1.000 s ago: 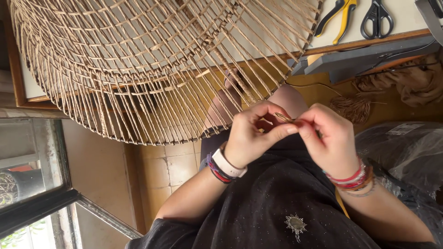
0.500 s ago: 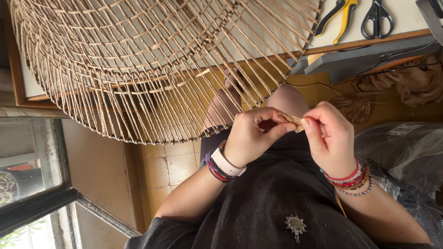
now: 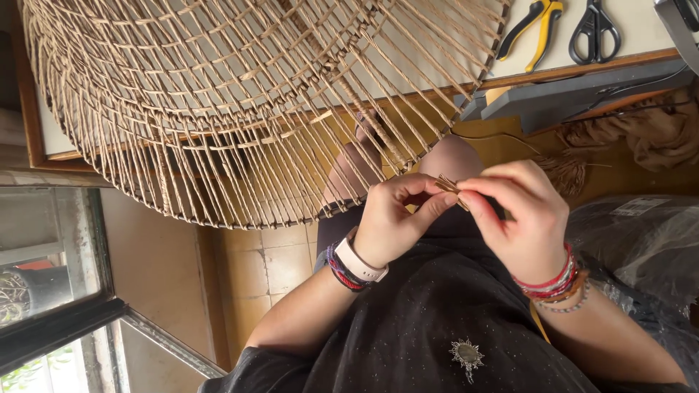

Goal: Crafting or repairing a large wicker object using various hand tools like pliers, scissors, and a glue gun.

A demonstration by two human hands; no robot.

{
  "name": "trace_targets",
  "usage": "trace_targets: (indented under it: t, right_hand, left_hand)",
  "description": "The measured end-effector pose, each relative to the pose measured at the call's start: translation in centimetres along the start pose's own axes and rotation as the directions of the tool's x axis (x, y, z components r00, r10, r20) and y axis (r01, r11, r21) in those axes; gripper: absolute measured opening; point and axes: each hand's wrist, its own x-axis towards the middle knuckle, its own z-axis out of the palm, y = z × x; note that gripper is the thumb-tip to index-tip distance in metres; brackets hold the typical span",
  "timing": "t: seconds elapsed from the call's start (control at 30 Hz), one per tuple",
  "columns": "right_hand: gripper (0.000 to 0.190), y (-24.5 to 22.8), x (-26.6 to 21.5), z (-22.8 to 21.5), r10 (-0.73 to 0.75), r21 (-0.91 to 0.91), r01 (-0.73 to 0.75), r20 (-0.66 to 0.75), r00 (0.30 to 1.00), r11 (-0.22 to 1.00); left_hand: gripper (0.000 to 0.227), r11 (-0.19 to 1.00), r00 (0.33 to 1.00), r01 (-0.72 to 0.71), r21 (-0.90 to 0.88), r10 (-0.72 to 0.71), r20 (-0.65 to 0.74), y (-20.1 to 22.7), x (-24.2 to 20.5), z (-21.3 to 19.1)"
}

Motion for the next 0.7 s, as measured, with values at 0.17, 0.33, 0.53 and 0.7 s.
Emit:
trace_targets:
  t: [0.17,0.33,0.53,0.7]
  right_hand:
    - [0.005,1.6,-0.2,-0.3,0.244,0.205,-0.268,0.138,0.960,0.941]
    - [0.009,2.0,-0.8,0.0,0.464,0.373,-0.561,0.322,0.825,0.739]
    - [0.013,2.1,-1.6,0.9,0.415,0.467,-0.459,0.201,0.887,0.755]
    - [0.012,3.5,-2.5,0.8,0.428,0.464,-0.456,0.173,0.887,0.759]
  left_hand:
    - [0.011,0.997,0.996,-0.078,0.008,0.078,0.045,0.5,0.1,-0.2]
    - [0.013,0.976,0.971,-0.156,0.149,0.124,0.205,-0.5,0.4,-0.7]
    - [0.033,0.980,0.989,-0.145,0.132,0.139,0.053,0.2,0.7,0.6]
    - [0.016,0.976,0.995,-0.080,0.205,0.065,0.077,0.5,0.6,-0.3]
